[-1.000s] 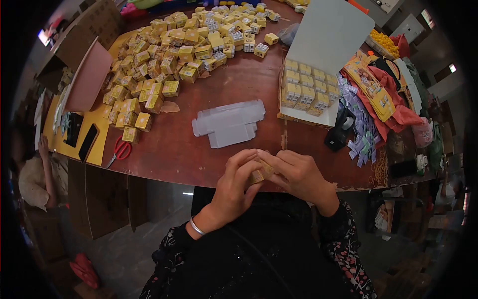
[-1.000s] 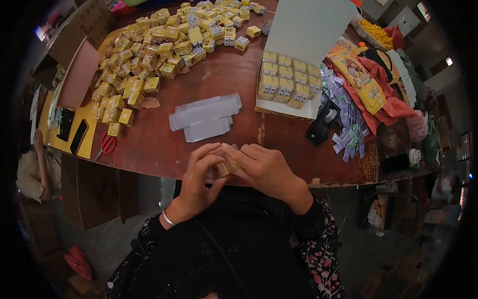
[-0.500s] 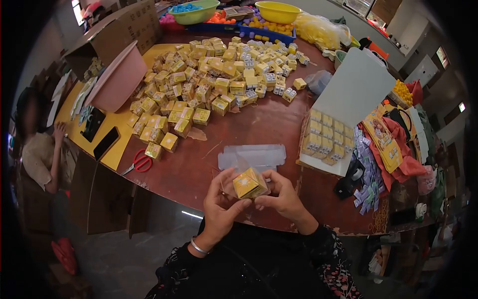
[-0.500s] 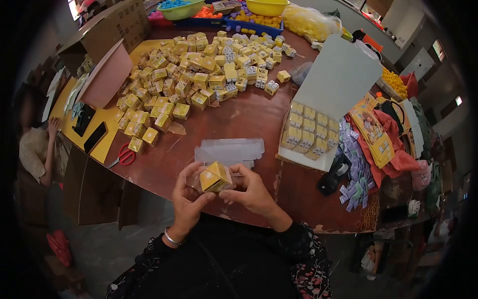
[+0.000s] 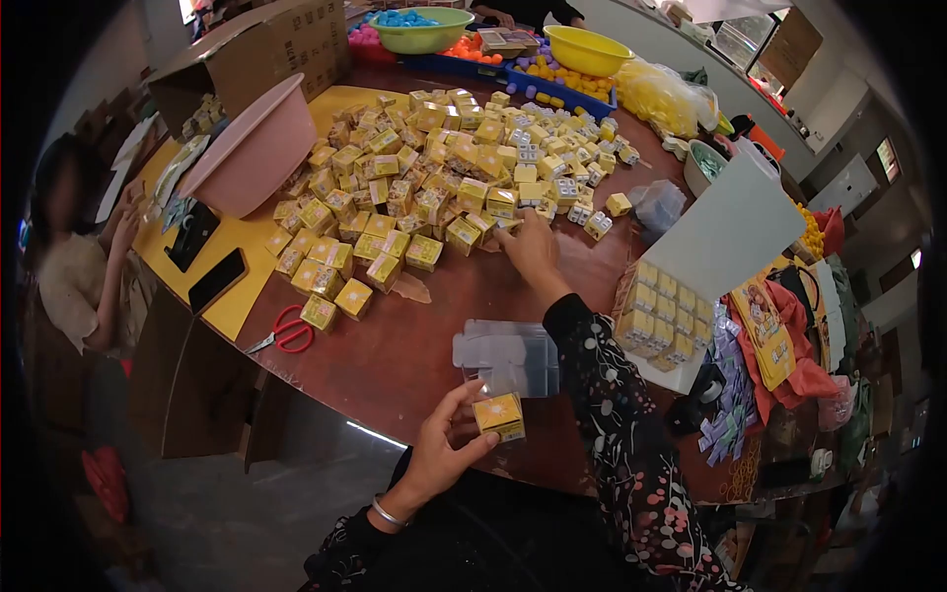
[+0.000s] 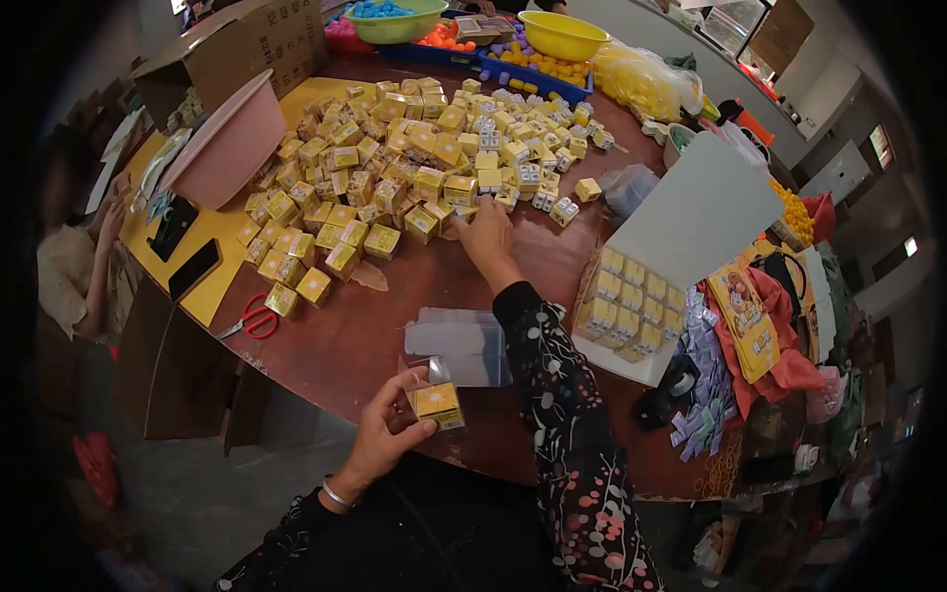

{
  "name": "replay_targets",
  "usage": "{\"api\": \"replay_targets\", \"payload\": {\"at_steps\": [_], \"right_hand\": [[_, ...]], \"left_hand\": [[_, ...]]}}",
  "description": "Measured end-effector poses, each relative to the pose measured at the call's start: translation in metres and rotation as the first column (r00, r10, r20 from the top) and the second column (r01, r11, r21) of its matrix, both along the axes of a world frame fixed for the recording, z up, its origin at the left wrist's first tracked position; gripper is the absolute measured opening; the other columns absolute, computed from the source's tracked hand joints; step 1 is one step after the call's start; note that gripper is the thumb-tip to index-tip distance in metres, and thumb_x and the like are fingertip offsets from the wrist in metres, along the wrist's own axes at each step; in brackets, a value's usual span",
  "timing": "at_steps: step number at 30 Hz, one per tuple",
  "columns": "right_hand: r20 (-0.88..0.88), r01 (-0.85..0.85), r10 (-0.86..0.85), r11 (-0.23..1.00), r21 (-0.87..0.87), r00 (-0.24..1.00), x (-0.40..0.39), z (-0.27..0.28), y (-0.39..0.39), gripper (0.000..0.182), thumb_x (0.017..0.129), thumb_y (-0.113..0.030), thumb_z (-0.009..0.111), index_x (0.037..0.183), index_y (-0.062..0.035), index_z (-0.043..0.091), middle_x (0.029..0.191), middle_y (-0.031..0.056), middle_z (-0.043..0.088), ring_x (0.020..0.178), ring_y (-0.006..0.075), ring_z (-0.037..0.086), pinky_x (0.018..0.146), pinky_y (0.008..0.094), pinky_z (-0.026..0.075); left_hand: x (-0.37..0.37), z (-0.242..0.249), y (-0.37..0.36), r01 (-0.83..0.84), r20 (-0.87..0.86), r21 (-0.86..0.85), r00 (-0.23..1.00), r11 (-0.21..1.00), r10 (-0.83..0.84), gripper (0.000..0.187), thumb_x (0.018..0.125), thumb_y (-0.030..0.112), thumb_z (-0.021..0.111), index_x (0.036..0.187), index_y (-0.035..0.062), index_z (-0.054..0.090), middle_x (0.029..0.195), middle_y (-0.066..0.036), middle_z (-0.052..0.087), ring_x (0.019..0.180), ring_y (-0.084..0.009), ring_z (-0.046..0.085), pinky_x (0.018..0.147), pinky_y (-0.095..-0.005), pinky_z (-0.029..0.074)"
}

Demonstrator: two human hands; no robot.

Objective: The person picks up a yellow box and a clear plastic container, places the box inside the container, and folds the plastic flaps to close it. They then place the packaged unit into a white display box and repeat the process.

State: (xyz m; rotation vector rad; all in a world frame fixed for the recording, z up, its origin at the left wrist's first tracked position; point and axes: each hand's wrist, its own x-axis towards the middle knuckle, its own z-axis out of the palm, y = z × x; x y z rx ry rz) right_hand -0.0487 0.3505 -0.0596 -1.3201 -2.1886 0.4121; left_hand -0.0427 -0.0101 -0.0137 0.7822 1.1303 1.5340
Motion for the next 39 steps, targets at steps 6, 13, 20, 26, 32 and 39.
{"api": "replay_targets", "payload": {"at_steps": [6, 13, 20, 26, 32, 39], "right_hand": [[0.016, 0.001, 0.002, 0.983, -0.181, 1.0, 0.001, 0.007, -0.012, 0.055, 0.076, -0.027, 0.086, 0.118, -0.005, 0.059, 0.122, 0.0219, 0.062, 0.115, 0.0425, 0.062, 0.092, 0.051, 0.053], [-0.43, -0.45, 0.342, 0.875, -0.18, 0.836, 0.094, 0.026, -0.047, 0.038, 0.082, -0.008, 0.074, 0.116, -0.0024, 0.059, 0.108, 0.011, 0.068, 0.101, 0.021, 0.068, 0.086, 0.0341, 0.056], [-0.227, -0.424, 0.383, 0.889, -0.174, 0.895, 0.208, 0.123, -0.146, 0.047, 0.081, 0.0, 0.075, 0.124, -0.0025, 0.057, 0.117, 0.0118, 0.06, 0.103, 0.0242, 0.067, 0.089, 0.0363, 0.057], [0.059, -0.462, 0.459, 0.886, 0.048, 0.887, 0.282, 0.082, -0.184, 0.049, 0.075, 0.005, 0.073, 0.12, -0.0071, 0.058, 0.121, 0.0143, 0.06, 0.117, 0.0372, 0.061, 0.093, 0.0426, 0.056], [0.146, -0.464, 0.47, 0.883, -0.076, 0.871, 0.316, 0.048, -0.2, 0.05, 0.08, -0.002, 0.076, 0.126, -0.0076, 0.057, 0.131, 0.0138, 0.059, 0.118, 0.0381, 0.062, 0.096, 0.0441, 0.056], [0.052, -0.163, 0.193, 0.921, -0.354, 0.98, 0.311, 0.063, -0.19, 0.047, 0.089, -0.033, 0.079, 0.124, -0.0036, 0.067, 0.121, 0.018, 0.067, 0.11, 0.0373, 0.068, 0.088, 0.0432, 0.056]], "left_hand": [[-0.01, 0.005, -0.004, -0.02, -0.031, -0.011, 0.999, 1.0, 0.019, 0.07, 0.092, 0.007, 0.074, 0.153, 0.0009, 0.04, 0.135, -0.011, 0.054, 0.126, -0.0227, 0.06, 0.106, -0.0383, 0.053], [-0.008, -0.001, -0.002, -0.063, -0.035, 0.06, 0.997, 0.996, 0.065, 0.069, 0.093, 0.006, 0.075, 0.153, -0.0006, 0.041, 0.134, -0.01, 0.05, 0.127, -0.0235, 0.06, 0.107, -0.0385, 0.052], [0.003, 0.006, -0.006, 0.005, 0.011, 0.057, 1.0, 0.998, -0.006, 0.068, 0.093, 0.005, 0.074, 0.152, -0.0012, 0.041, 0.133, -0.011, 0.056, 0.125, -0.0226, 0.061, 0.104, -0.0361, 0.053], [0.022, 0.009, -0.004, 0.113, -0.002, 0.035, 0.994, 0.993, -0.113, 0.067, 0.093, 0.003, 0.073, 0.151, -0.0012, 0.041, 0.131, -0.011, 0.059, 0.122, -0.0222, 0.064, 0.103, -0.0357, 0.054], [0.032, 0.008, -0.003, 0.165, -0.016, 0.028, 0.986, 0.986, -0.165, 0.066, 0.093, 0.003, 0.074, 0.151, -0.0007, 0.041, 0.13, -0.011, 0.058, 0.12, -0.0223, 0.064, 0.099, -0.0354, 0.057], [0.033, 0.011, -0.003, 0.178, -0.008, -0.009, 0.984, 0.984, -0.179, 0.067, 0.093, 0.003, 0.074, 0.151, 0.0002, 0.042, 0.13, -0.01, 0.059, 0.12, -0.0217, 0.064, 0.098, -0.035, 0.057]]}}
